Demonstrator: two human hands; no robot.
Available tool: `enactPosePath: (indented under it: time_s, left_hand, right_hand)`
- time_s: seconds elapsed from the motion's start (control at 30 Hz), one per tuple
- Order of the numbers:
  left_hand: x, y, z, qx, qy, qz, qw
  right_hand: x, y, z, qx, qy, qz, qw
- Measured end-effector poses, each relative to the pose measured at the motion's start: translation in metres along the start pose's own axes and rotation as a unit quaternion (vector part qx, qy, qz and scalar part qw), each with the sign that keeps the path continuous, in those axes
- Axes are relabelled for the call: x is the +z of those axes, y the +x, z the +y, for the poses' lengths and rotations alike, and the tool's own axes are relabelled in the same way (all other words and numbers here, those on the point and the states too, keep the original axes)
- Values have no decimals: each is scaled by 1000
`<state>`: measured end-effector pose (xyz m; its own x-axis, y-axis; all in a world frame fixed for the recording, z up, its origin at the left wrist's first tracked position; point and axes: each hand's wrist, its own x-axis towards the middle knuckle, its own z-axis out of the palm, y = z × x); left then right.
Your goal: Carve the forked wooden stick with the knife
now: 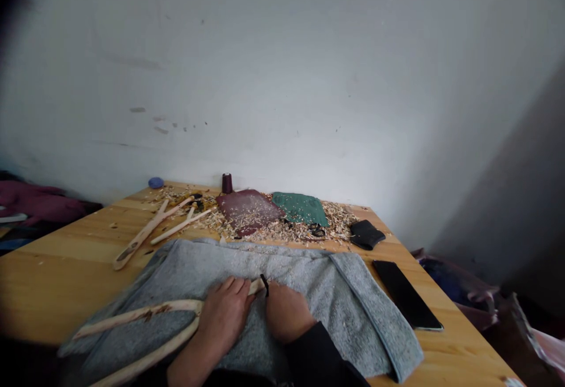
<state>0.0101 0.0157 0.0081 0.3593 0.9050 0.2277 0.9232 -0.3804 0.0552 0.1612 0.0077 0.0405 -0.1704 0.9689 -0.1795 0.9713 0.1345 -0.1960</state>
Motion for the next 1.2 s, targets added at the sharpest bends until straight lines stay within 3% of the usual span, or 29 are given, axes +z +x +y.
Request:
enactPosePath:
  time_s: [0.53, 0.87, 1.2]
  left_hand:
    - [0, 2, 0, 65, 12, -34, 997]
    - [1, 1, 1, 25, -9, -8, 1000]
    - [3, 1, 0, 24, -2, -2, 1000]
  right_hand:
    - [-17, 1, -23, 21, -59, -36, 997]
    - [-3, 2, 0, 5, -24, -15, 1000]
    - [2, 1, 1, 3, -14, 1, 1000]
